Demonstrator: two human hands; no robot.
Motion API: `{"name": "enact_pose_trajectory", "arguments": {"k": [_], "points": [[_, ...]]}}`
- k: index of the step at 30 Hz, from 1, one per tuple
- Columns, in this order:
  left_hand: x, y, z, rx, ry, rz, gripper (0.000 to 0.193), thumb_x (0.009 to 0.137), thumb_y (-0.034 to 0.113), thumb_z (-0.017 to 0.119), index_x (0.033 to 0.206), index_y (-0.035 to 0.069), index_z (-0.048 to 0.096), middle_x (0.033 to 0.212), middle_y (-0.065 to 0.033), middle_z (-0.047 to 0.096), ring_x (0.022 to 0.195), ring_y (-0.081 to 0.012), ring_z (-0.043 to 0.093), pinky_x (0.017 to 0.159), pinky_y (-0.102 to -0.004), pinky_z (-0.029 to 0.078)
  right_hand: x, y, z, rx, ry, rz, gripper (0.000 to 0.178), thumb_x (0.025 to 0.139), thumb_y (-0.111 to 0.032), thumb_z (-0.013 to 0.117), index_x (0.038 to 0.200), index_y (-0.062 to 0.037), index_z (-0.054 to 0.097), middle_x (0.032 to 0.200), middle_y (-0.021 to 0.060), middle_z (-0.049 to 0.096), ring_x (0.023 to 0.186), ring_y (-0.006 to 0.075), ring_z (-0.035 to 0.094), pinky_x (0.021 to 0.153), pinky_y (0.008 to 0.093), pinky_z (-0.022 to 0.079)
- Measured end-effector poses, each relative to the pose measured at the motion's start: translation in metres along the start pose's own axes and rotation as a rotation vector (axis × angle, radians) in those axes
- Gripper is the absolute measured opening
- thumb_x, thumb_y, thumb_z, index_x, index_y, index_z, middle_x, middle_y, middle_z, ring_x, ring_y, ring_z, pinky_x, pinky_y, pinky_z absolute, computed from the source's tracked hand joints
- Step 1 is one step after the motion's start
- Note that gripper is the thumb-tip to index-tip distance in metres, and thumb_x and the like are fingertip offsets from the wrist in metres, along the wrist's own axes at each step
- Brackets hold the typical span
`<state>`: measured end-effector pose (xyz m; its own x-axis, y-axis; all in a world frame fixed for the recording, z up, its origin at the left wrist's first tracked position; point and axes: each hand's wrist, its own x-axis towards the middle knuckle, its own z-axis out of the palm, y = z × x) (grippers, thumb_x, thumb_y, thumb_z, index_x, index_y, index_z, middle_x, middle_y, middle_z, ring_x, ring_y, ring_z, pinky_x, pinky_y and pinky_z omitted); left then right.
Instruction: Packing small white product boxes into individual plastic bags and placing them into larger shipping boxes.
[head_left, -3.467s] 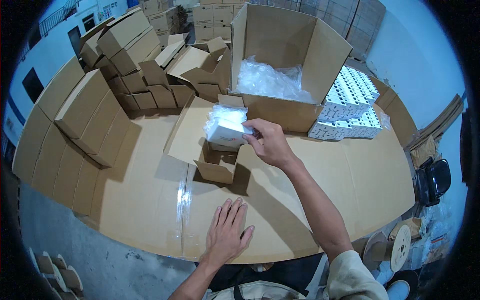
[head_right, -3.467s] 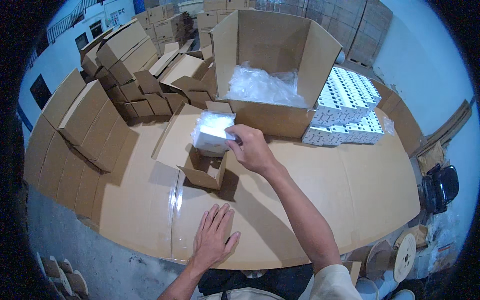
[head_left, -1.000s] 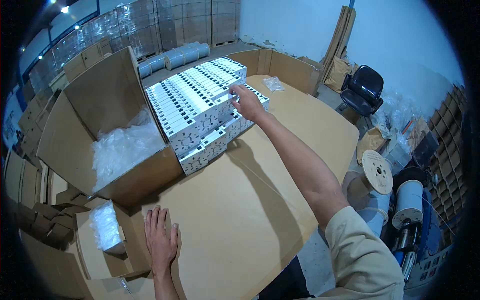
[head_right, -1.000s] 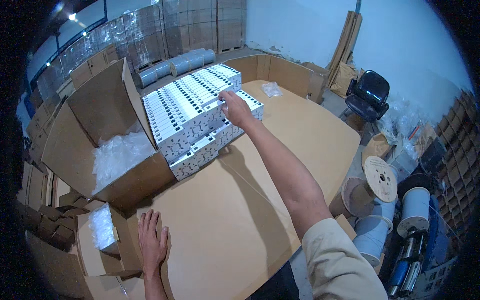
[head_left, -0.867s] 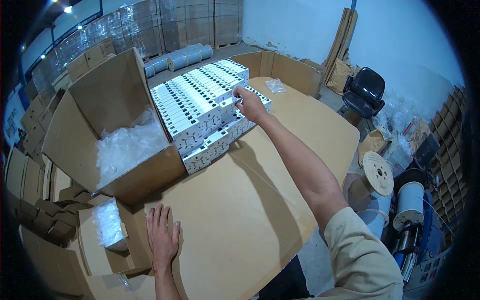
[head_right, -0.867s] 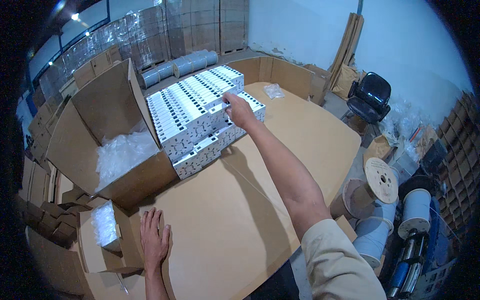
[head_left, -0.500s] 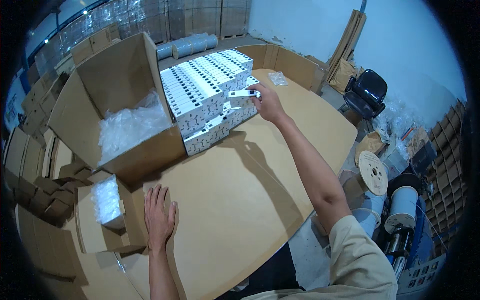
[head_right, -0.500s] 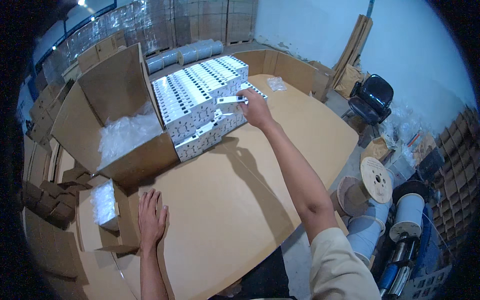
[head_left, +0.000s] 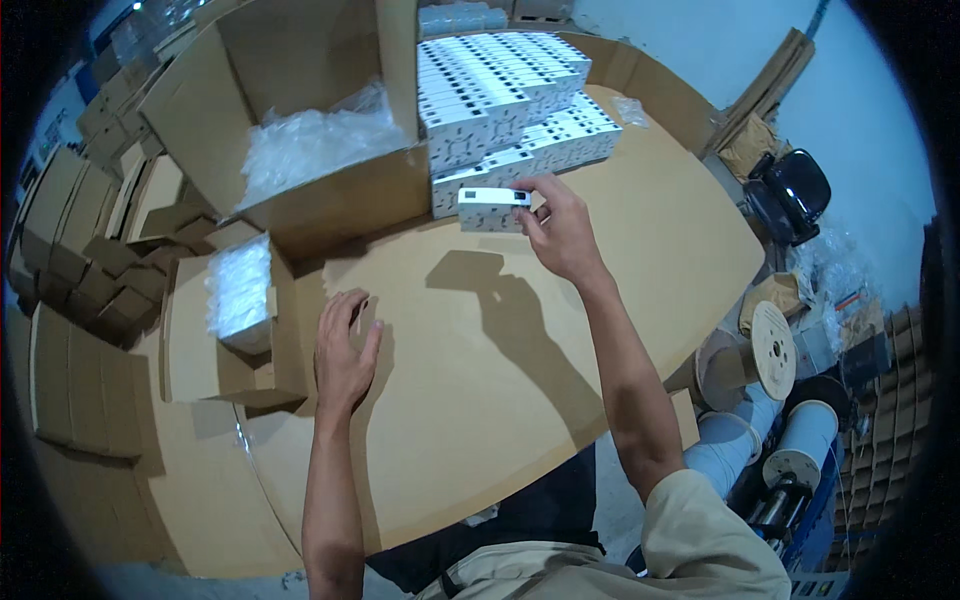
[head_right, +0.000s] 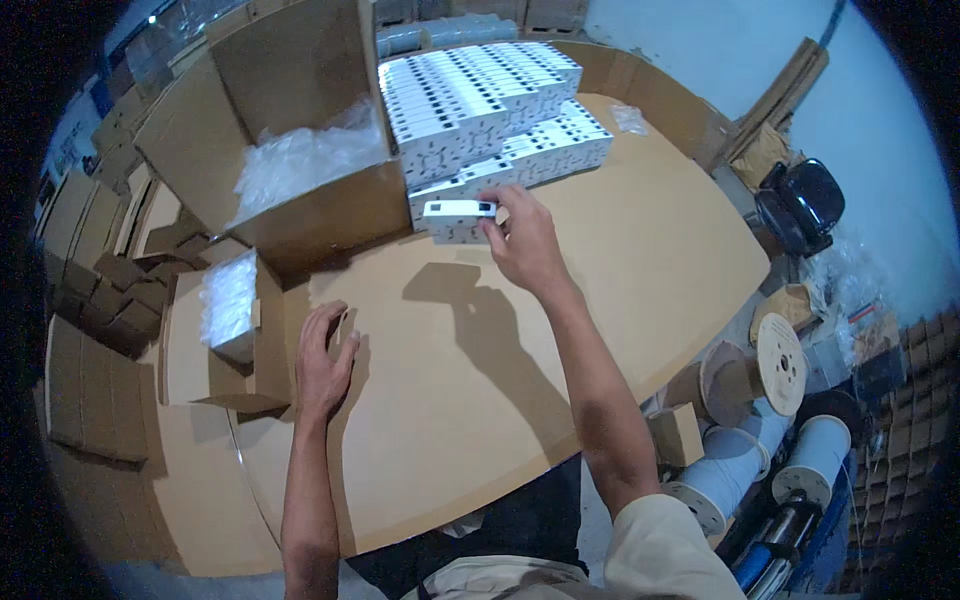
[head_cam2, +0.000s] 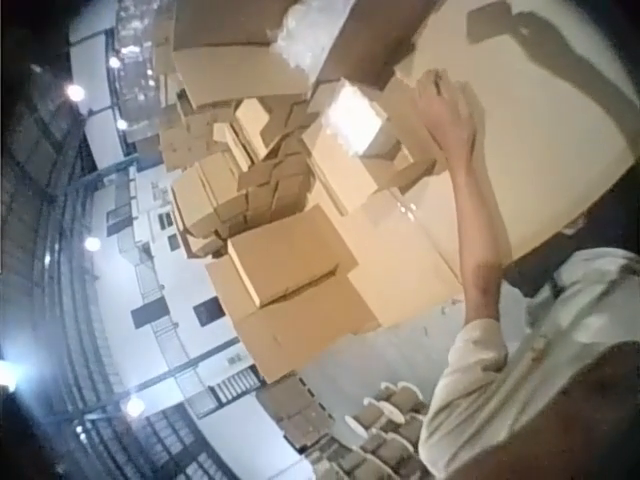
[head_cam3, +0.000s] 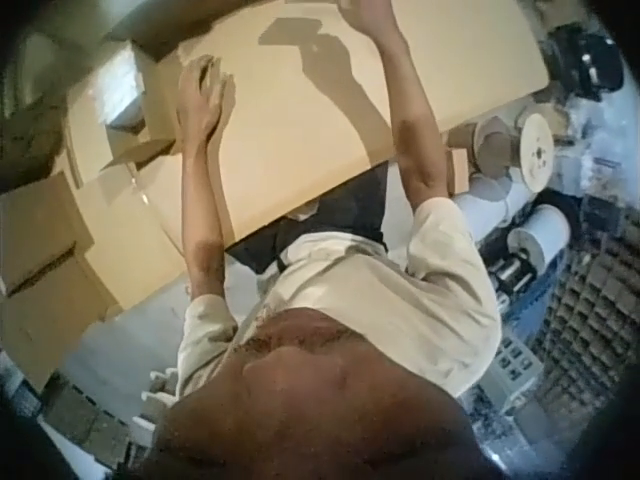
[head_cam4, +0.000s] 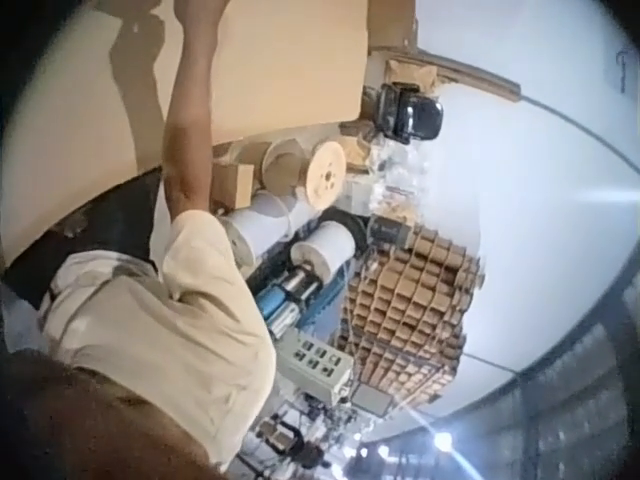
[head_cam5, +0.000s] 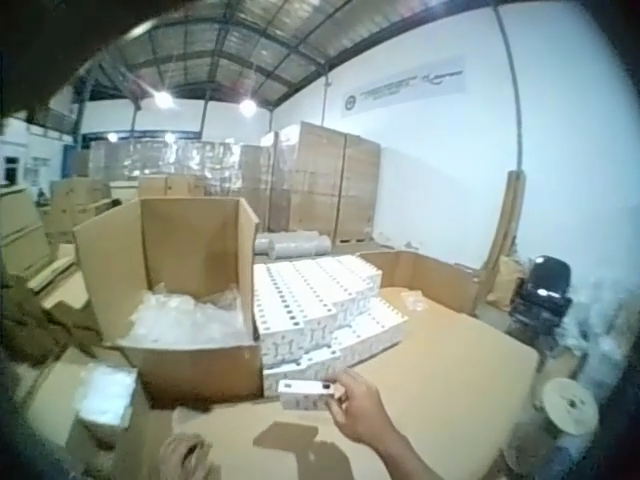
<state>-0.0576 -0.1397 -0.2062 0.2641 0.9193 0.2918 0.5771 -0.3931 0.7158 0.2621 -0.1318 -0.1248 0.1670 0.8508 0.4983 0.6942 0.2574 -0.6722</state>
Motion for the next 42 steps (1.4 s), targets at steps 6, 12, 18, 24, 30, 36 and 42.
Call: {"name": "enact_pose_trajectory", "arguments": {"k": [6, 12, 18, 24, 30, 36, 42], "points": [[0.013, -0.015, -0.008, -0.437, 0.087, -0.168, 0.032, 0.098, 0.016, 0.063, 0.128, 0.003, 0.06, 0.105, -0.0097, 0.068, 0.096, -0.0166, 0.065, 0.086, -0.032, 0.053, -0.028, -0.052, 0.058, 0.156, -0.191, 0.003, 0.025, 0.084, 0.003, 0.068, 0.108, -0.0008, 0.064, 0.101, 0.0142, 0.065, 0.085, 0.0298, 0.066, 0.068, 0.0364, 0.056], [0.012, -0.003, -0.026, -0.738, 0.061, -0.384, 0.026, 0.107, 0.025, 0.052, 0.12, 0.005, 0.062, 0.075, -0.0034, 0.066, 0.069, -0.0067, 0.059, 0.061, -0.0227, 0.048, -0.04, -0.085, 0.096, 0.217, -0.341, 0.027, 0.024, 0.084, 0.004, 0.067, 0.108, 0.0004, 0.064, 0.104, 0.0144, 0.064, 0.088, 0.0298, 0.067, 0.068, 0.0366, 0.056], [0.011, 0.002, -0.028, -0.822, 0.106, -0.384, 0.028, 0.106, 0.029, 0.052, 0.116, 0.005, 0.062, 0.079, -0.0019, 0.063, 0.071, -0.0073, 0.06, 0.06, -0.0221, 0.048, -0.054, -0.076, 0.116, 0.421, -0.286, 0.063, 0.02, 0.087, 0.005, 0.067, 0.106, 0.0005, 0.065, 0.109, 0.0111, 0.063, 0.092, 0.0225, 0.067, 0.074, 0.0313, 0.057], [0.012, -0.01, -0.013, -0.787, 0.062, -0.266, 0.027, 0.101, 0.009, 0.059, 0.127, 0.005, 0.055, 0.099, -0.0063, 0.066, 0.09, -0.0083, 0.062, 0.075, -0.0235, 0.053, -0.06, -0.04, 0.138, 0.804, -0.215, 0.264, 0.017, 0.092, 0.005, 0.064, 0.108, 0.0025, 0.059, 0.118, 0.0098, 0.058, 0.102, 0.0183, 0.066, 0.085, 0.0295, 0.057], [0.017, -0.011, -0.001, -0.61, 0.131, -0.219, 0.035, 0.097, 0.005, 0.061, 0.131, 0.003, 0.052, 0.116, -0.019, 0.07, 0.104, -0.0207, 0.069, 0.087, -0.0339, 0.056, -0.054, -0.022, 0.141, 0.773, -0.231, 0.314, 0.03, 0.09, 0.009, 0.064, 0.116, 0.0013, 0.05, 0.116, 0.0128, 0.061, 0.105, 0.0183, 0.066, 0.089, 0.0294, 0.056], [0.017, -0.015, 0.001, -0.285, 0.079, -0.201, 0.041, 0.096, 0.002, 0.062, 0.135, 0.001, 0.048, 0.121, -0.0185, 0.069, 0.113, -0.0242, 0.066, 0.092, -0.0353, 0.055, -0.053, -0.019, 0.141, 0.635, -0.24, 0.27, 0.036, 0.086, 0.011, 0.064, 0.119, 0.0013, 0.051, 0.109, 0.0131, 0.067, 0.105, 0.0195, 0.068, 0.091, 0.0324, 0.056], [0.014, -0.01, 0.002, -0.228, 0.118, -0.158, 0.037, 0.095, 0.002, 0.063, 0.131, 0.003, 0.053, 0.117, -0.0183, 0.071, 0.111, -0.0284, 0.069, 0.093, -0.0384, 0.055, -0.054, -0.02, 0.138, 0.551, -0.264, 0.229, 0.035, 0.085, 0.01, 0.065, 0.118, 0.0019, 0.055, 0.111, 0.0135, 0.068, 0.107, 0.0218, 0.068, 0.095, 0.0339, 0.055]]}}
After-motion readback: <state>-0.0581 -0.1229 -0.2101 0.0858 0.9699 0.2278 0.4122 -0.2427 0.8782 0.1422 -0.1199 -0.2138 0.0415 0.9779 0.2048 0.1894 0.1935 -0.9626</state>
